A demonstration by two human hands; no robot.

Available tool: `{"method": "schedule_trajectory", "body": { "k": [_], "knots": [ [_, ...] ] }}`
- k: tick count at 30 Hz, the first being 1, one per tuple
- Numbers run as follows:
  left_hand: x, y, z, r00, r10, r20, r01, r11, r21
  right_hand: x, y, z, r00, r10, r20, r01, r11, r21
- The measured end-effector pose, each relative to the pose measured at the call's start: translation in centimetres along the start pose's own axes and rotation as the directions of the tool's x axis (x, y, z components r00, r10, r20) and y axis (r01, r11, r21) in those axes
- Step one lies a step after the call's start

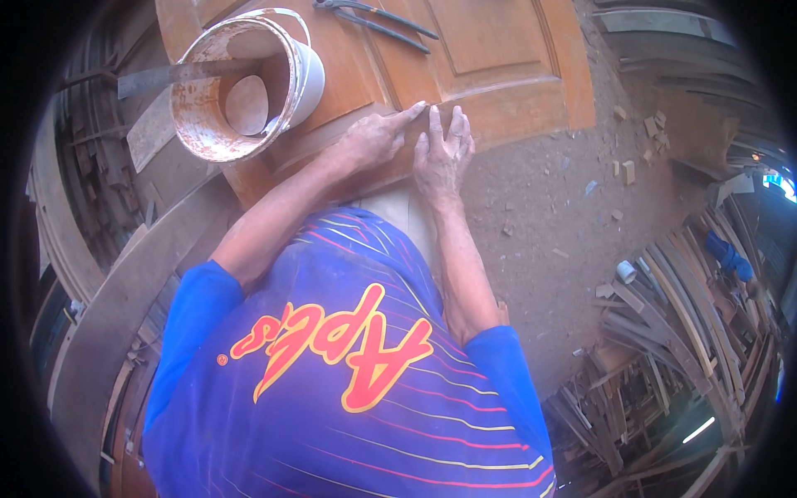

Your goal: The person takes putty from a container by hand and applies it onto the seams and edges of a wooden door, smoothing it along the surface with their fingers.

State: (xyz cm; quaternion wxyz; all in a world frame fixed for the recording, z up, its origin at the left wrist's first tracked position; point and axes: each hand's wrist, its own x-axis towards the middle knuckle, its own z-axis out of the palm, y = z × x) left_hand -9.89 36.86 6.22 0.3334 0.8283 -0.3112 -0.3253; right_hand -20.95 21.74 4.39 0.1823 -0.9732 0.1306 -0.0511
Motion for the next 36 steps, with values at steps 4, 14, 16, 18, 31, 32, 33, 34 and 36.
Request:
{"method": "schedule_trajectory", "body": {
  "k": [4, 14, 16, 18, 31, 32, 33, 34, 36],
  "knots": [
    [0.5, 0.9, -0.1, 0.999, -0.018, 0.037, 0.018, 1.000, 0.018, 0.4, 0.4, -0.1, 1.000, -0.019, 0.005, 0.019, 0.999, -0.038],
    [0.5, 2.0, -0.5, 0.992, -0.082, 0.095, 0.073, 0.992, 0.098, -0.8, 0.2, 0.4, 0.999, 0.030, 0.017, -0.028, 0.992, -0.126],
    [1.0, 1.7, -0.2, 0.996, -0.042, 0.084, 0.036, 0.997, 0.070, -0.6, -0.1, 0.1, 0.999, 0.043, 0.024, -0.040, 0.992, -0.117],
    [1.1, 1.3, 0.1, 0.997, -0.042, 0.066, 0.035, 0.994, 0.101, 0.0, -0.3, -0.1, 0.998, 0.055, 0.027, -0.052, 0.993, -0.107],
    [0.3, 1.7, 0.4, 0.996, -0.081, 0.022, 0.080, 0.996, 0.035, -0.8, 0.0, -0.4, 0.998, -0.041, 0.046, 0.047, 0.989, -0.137],
    [0.4, 1.3, 0.8, 0.997, -0.080, 0.019, 0.079, 0.996, 0.035, -0.6, 0.1, -0.3, 0.999, -0.020, 0.030, 0.023, 0.993, -0.112],
    [0.4, 0.8, 1.5, 0.999, -0.019, -0.033, 0.021, 0.997, 0.068, -0.5, 0.2, -0.2, 0.999, -0.022, 0.028, 0.025, 0.993, -0.113],
    [0.3, 1.1, 1.5, 0.996, 0.042, -0.081, -0.033, 0.994, 0.104, -0.4, 0.3, -0.1, 0.999, -0.036, 0.032, 0.039, 0.992, -0.123],
    [0.6, 1.5, 1.3, 0.999, -0.008, -0.035, 0.011, 0.994, 0.108, -0.3, 0.5, 0.0, 0.998, -0.048, 0.035, 0.053, 0.990, -0.134]
  ]
}}
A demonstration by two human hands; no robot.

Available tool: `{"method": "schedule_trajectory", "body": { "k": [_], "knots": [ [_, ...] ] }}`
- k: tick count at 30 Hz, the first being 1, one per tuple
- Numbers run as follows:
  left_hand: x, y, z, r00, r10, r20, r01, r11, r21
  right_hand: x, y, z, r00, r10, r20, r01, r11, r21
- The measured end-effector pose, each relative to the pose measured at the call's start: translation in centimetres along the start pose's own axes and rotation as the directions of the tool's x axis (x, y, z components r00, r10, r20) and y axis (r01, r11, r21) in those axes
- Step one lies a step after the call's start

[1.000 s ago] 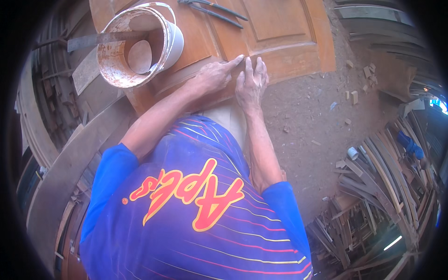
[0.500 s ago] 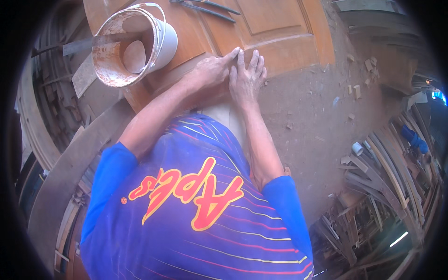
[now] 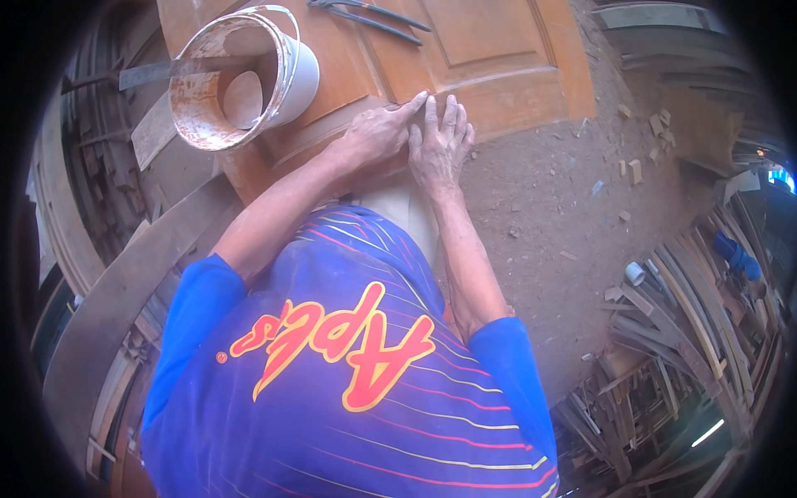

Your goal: The person takes putty from a container by hand and applies it onto the seams and edges of a wooden door, smoothing it along the surface with their fingers.

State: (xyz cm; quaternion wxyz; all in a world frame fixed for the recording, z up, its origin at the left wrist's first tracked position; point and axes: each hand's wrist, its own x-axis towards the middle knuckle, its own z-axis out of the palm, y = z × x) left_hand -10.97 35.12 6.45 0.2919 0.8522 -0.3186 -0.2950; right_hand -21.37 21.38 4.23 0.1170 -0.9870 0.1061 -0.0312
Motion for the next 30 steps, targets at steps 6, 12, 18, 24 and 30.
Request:
{"method": "schedule_trajectory", "body": {
  "k": [6, 12, 18, 24, 30],
  "knots": [
    [-0.4, 0.4, -0.6, 0.997, -0.072, 0.029, 0.073, 0.997, -0.009, 1.2, 0.3, -0.8, 0.999, 0.024, -0.025, -0.021, 0.994, 0.104],
    [-0.4, -0.4, 0.3, 0.999, -0.028, 0.015, 0.028, 0.998, 0.056, 0.5, 1.2, -0.6, 0.999, -0.039, 0.006, 0.039, 0.997, 0.062],
    [-1.0, -0.5, 1.1, 0.996, 0.028, -0.083, -0.027, 0.999, 0.018, 0.3, 0.3, -0.3, 1.000, 0.003, -0.010, -0.003, 1.000, 0.026],
    [-1.1, -0.6, 1.1, 1.000, 0.010, -0.019, -0.009, 0.999, 0.031, -1.2, 0.5, -0.3, 0.998, -0.058, -0.008, 0.058, 0.997, 0.054],
    [-0.7, -1.0, 1.3, 0.993, 0.010, -0.120, -0.008, 1.000, 0.019, 0.7, 0.6, -0.7, 1.000, -0.021, 0.020, 0.019, 0.995, 0.094]
  ]
}}
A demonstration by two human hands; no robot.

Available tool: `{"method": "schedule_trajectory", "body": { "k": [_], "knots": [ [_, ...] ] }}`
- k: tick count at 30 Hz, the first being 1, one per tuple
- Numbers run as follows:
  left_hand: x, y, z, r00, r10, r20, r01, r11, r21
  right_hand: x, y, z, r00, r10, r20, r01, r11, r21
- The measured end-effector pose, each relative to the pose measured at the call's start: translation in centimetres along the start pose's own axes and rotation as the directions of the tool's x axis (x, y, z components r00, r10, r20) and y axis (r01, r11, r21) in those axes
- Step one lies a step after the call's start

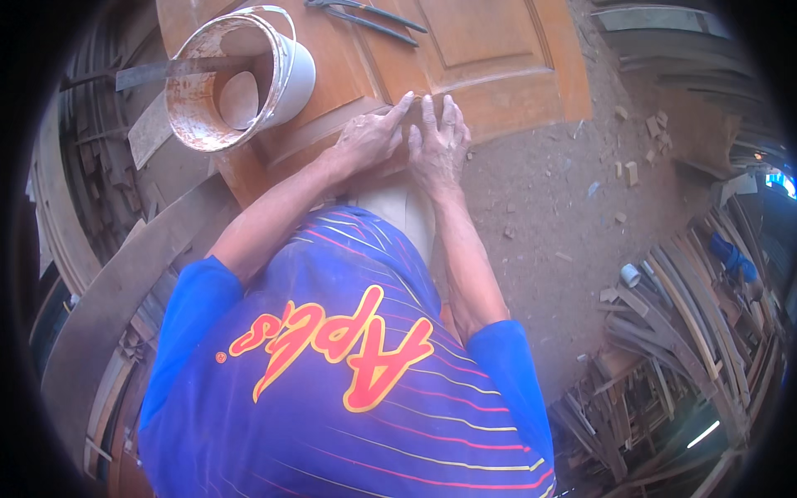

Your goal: The person takes putty from a container by hand and applies it onto the seams and edges of a wooden door, smoothing it along the surface with their fingers.

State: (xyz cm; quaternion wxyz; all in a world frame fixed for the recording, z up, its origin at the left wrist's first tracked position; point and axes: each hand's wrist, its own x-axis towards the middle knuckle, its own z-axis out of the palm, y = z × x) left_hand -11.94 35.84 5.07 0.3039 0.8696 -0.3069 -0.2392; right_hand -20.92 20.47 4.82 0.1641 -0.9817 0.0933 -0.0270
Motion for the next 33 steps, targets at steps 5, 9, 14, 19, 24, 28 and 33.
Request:
{"method": "schedule_trajectory", "body": {
  "k": [5, 9, 14, 19, 24, 28, 33],
  "knots": [
    [-0.5, 0.3, 0.3, 0.998, -0.062, 0.024, 0.062, 0.998, 0.001, 0.7, 0.4, -0.4, 1.000, -0.025, -0.009, 0.025, 0.999, -0.034],
    [0.0, -0.1, 0.4, 0.999, 0.009, -0.044, -0.008, 1.000, 0.024, 0.1, 0.3, 0.0, 0.999, 0.002, -0.043, -0.001, 1.000, 0.028],
    [0.0, -0.1, 0.5, 0.993, 0.110, -0.051, -0.109, 0.993, 0.035, 1.5, 0.0, -0.4, 0.996, -0.009, -0.089, 0.014, 0.998, 0.058],
    [-0.5, -0.3, 0.5, 0.998, -0.026, -0.064, 0.024, 0.999, -0.042, 1.2, 0.6, -0.5, 0.996, -0.082, -0.046, 0.080, 0.996, -0.044],
    [-0.2, 0.2, -0.1, 0.997, -0.078, 0.030, 0.079, 0.996, -0.041, -0.2, 0.8, -0.4, 0.994, -0.103, -0.026, 0.099, 0.989, -0.109],
    [-0.1, 0.1, -0.4, 0.997, -0.072, 0.020, 0.072, 0.997, -0.041, 0.5, 0.8, -0.2, 0.996, -0.077, -0.052, 0.076, 0.997, -0.021],
    [0.1, -0.3, 0.0, 0.998, -0.067, 0.002, 0.067, 0.997, -0.042, -0.1, 0.2, -0.2, 0.997, -0.078, -0.002, 0.077, 0.994, -0.075]
  ]
}}
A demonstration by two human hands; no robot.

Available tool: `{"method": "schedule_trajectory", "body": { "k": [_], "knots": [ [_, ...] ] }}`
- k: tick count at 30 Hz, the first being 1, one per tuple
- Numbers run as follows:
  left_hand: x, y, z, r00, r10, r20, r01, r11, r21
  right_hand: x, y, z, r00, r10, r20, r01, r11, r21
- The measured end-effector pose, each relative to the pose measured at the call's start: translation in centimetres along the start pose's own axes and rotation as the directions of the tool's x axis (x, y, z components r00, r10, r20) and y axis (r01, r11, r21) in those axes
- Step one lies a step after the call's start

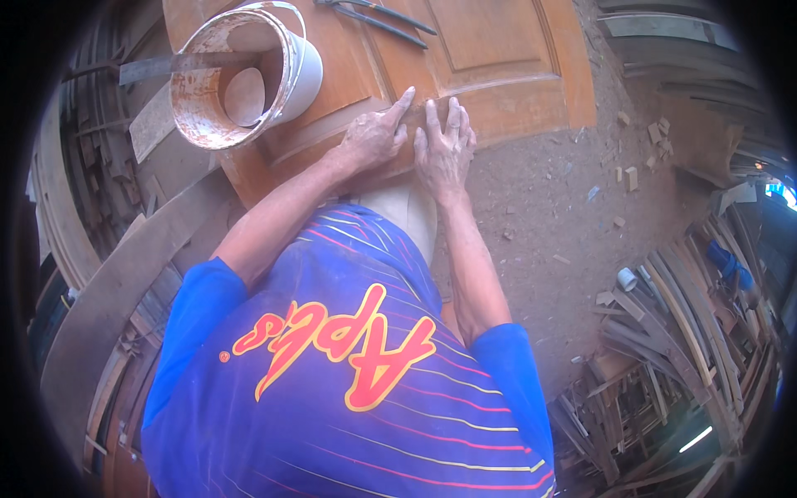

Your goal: The person takes putty from a container by hand and applies it onto the seams and edges of a wooden door, smoothing it along the surface with their fingers.

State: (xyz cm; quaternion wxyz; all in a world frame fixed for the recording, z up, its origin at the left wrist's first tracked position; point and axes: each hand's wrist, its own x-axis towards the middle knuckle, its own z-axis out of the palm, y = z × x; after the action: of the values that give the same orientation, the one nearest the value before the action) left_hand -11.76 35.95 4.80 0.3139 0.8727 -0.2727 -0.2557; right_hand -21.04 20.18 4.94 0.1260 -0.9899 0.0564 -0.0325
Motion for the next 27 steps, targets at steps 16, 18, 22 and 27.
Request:
{"method": "schedule_trajectory", "body": {
  "k": [16, 18, 22, 27],
  "knots": [
    [0.6, -0.4, -0.7, 0.996, -0.071, 0.055, 0.079, 0.985, -0.155, 0.4, -1.3, 0.7, 0.992, 0.127, 0.000, -0.127, 0.992, 0.018],
    [0.6, -1.0, -0.6, 0.999, -0.042, 0.001, 0.041, 0.980, -0.193, 0.4, -1.2, 0.7, 0.990, 0.141, 0.005, -0.141, 0.989, 0.042],
    [0.1, -1.2, -1.1, 0.998, -0.057, 0.004, 0.055, 0.954, -0.294, 0.2, -0.5, 0.4, 0.997, 0.078, -0.013, -0.078, 0.997, 0.007],
    [-0.1, -1.3, -1.4, 0.999, -0.035, -0.014, 0.029, 0.951, -0.308, 0.3, -1.1, -0.1, 0.999, 0.034, -0.007, -0.034, 0.998, -0.047]
  ]
}}
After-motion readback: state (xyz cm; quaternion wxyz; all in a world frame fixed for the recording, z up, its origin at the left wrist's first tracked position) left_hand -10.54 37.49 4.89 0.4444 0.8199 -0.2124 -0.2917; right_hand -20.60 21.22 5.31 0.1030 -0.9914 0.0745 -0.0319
